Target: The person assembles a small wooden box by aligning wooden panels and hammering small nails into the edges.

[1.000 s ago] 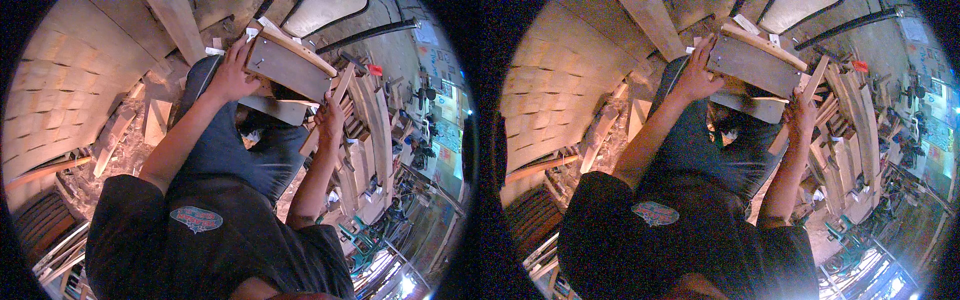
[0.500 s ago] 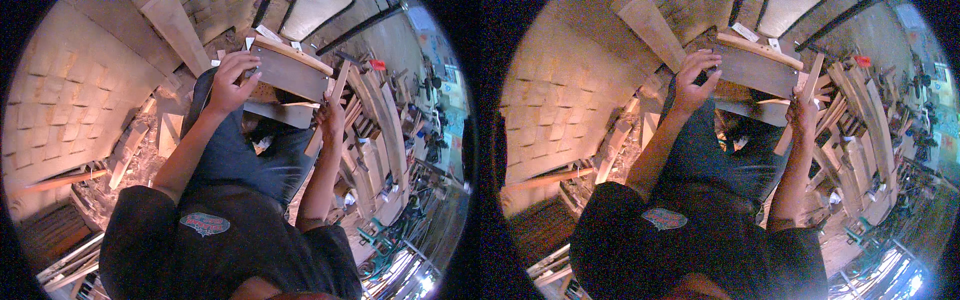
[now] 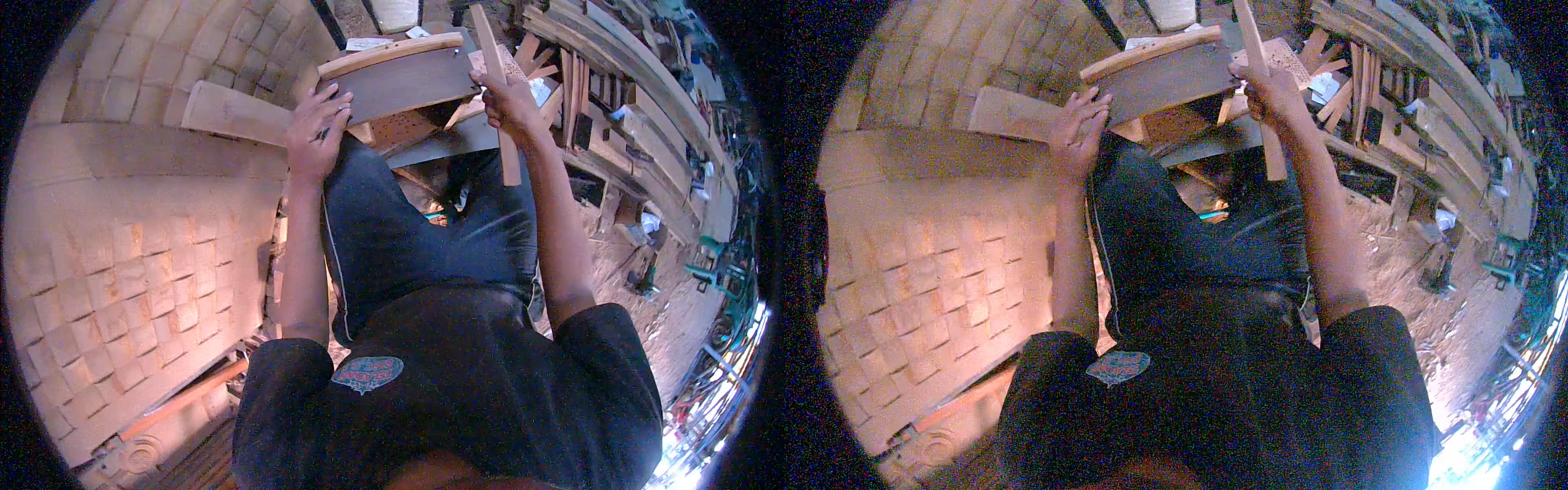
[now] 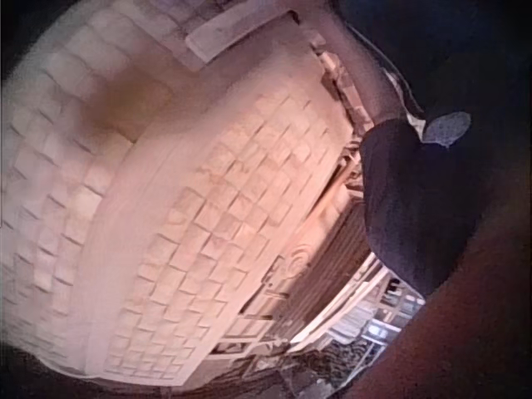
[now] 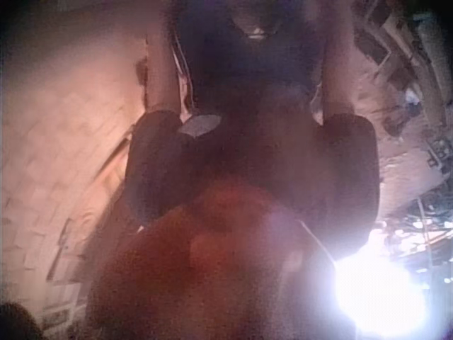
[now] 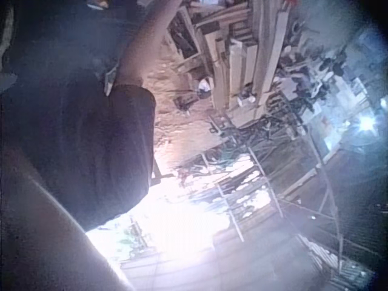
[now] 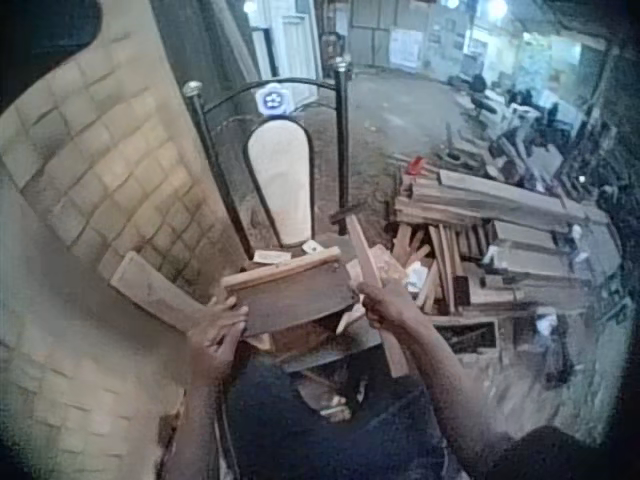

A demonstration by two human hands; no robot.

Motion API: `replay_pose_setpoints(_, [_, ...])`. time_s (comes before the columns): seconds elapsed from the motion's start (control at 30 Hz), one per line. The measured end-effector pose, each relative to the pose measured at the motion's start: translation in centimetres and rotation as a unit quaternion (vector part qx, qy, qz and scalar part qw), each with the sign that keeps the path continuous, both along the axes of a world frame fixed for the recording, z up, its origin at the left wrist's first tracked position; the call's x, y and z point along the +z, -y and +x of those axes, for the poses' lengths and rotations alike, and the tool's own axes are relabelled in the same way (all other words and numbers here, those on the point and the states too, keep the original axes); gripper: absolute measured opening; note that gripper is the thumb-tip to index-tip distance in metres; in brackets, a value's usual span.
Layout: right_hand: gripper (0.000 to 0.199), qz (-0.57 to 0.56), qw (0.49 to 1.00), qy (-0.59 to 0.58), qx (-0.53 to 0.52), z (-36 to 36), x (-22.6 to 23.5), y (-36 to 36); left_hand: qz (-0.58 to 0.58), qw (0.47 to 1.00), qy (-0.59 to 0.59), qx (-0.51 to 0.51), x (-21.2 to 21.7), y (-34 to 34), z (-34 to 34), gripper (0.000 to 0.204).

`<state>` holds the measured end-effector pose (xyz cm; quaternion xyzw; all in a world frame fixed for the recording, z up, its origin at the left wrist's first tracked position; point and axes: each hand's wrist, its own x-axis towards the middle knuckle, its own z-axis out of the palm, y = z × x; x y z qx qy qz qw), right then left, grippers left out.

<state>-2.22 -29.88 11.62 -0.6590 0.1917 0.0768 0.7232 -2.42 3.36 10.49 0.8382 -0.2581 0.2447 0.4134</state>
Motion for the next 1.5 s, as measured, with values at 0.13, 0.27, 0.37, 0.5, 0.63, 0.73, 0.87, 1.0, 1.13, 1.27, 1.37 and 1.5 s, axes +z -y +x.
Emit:
replay_pose_setpoints(0.13, [0.037,-0.016,1.000,-0.011,0.000,-0.3,0.1,0.2,-0.059,0.997,-0.049,-0.017,-0.7,0.3,-0.5,0.008])
replay_pose_setpoints(0.27, [0.038,-0.079,0.997,-0.012,0.012,0.0,0.3,0.3,-0.060,0.997,-0.053,-0.006,-1.5,-0.3,-0.1,0.011])
replay_pose_setpoints(0.37, [0.040,-0.149,0.988,0.029,0.006,0.4,1.4,1.3,-0.047,0.998,-0.038,-0.013,-1.9,-0.7,0.8,0.014])
replay_pose_setpoints(0.5, [0.042,-0.191,0.979,0.070,-0.032,-1.3,5.1,1.8,-0.077,0.996,-0.052,-0.014,-1.9,-0.4,0.5,0.014])
replay_pose_setpoints(0.63, [0.038,-0.245,0.967,0.072,0.022,-6.0,8.7,-0.3,-0.127,0.989,-0.073,-0.018,-2.6,-0.4,0.5,0.011])
replay_pose_setpoints(0.73, [0.038,-0.325,0.927,0.123,0.143,-10.1,8.6,-4.1,-0.103,0.994,-0.033,-0.012,-3.2,-0.8,0.3,0.010])
replay_pose_setpoints(0.87, [0.036,-0.337,0.902,0.130,0.234,-13.2,7.9,-8.0,-0.149,0.988,-0.037,-0.009,-1.9,0.4,-0.5,0.013])
replay_pose_setpoints(1.0, [0.029,-0.366,0.892,0.103,0.246,-13.6,8.5,-10.4,-0.080,0.996,0.005,0.034,-2.8,-0.9,-0.4,0.014])
replay_pose_setpoints(1.13, [0.027,-0.394,0.885,0.142,0.202,-13.6,7.9,-10.9,-0.108,0.994,0.000,0.008,-2.9,-1.0,-0.4,0.013])
replay_pose_setpoints(1.27, [0.026,-0.459,0.849,0.142,0.222,-14.0,8.9,-10.8,-0.119,0.993,0.010,0.014,-2.1,-0.7,-0.8,0.012])
replay_pose_setpoints(1.37, [0.026,-0.422,0.870,0.134,0.215,-14.2,8.5,-11.0,-0.105,0.994,0.016,0.026,-1.8,-0.6,-1.0,0.014])
replay_pose_setpoints(1.5, [0.026,-0.444,0.856,0.142,0.223,-14.0,8.9,-11.4,-0.100,0.995,0.018,0.024,-2.2,-0.8,-0.8,0.015])
